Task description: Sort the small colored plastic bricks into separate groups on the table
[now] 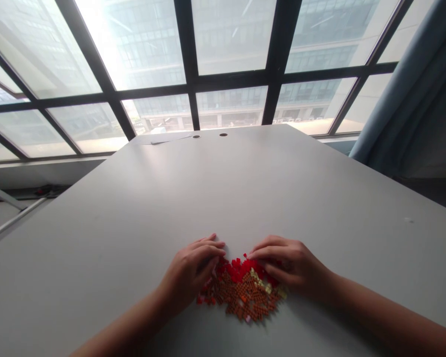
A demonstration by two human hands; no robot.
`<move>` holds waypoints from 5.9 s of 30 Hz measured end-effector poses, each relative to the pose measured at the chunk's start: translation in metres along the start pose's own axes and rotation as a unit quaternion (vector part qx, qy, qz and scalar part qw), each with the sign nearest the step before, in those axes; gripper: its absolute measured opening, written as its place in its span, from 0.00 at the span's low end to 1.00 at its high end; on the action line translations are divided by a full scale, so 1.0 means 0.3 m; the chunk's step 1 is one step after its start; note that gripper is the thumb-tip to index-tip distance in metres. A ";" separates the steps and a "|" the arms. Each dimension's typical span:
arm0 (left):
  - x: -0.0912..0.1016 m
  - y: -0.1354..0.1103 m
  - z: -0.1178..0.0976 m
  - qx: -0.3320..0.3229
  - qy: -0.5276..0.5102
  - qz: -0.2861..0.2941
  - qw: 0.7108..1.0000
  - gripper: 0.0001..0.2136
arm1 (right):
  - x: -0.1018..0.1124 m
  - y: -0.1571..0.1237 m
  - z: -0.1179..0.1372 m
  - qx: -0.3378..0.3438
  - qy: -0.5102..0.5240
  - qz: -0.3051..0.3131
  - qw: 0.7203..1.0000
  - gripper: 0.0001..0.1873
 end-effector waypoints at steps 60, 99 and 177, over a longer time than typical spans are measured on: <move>0.043 -0.008 -0.042 -0.003 0.087 -0.201 0.976 0.05 | -0.014 0.189 0.046 -0.200 -0.041 0.156 0.967 0.08; 0.027 -0.013 -0.032 0.048 0.123 -0.170 0.976 0.00 | -0.085 0.196 0.055 -0.112 0.011 -0.009 0.994 0.07; 0.107 0.018 0.003 0.026 0.306 -0.087 0.948 0.09 | 0.078 0.148 0.001 -0.051 -0.025 0.157 0.986 0.08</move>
Point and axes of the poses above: each hand's wrist, its own y-axis towards the middle knuckle, its own x-axis out of the back of the hand, z = x × y, the point moved 3 cm from there along y, towards the middle knuckle, and after that the axes turned 11 degrees about z, right-handed, at the moved point
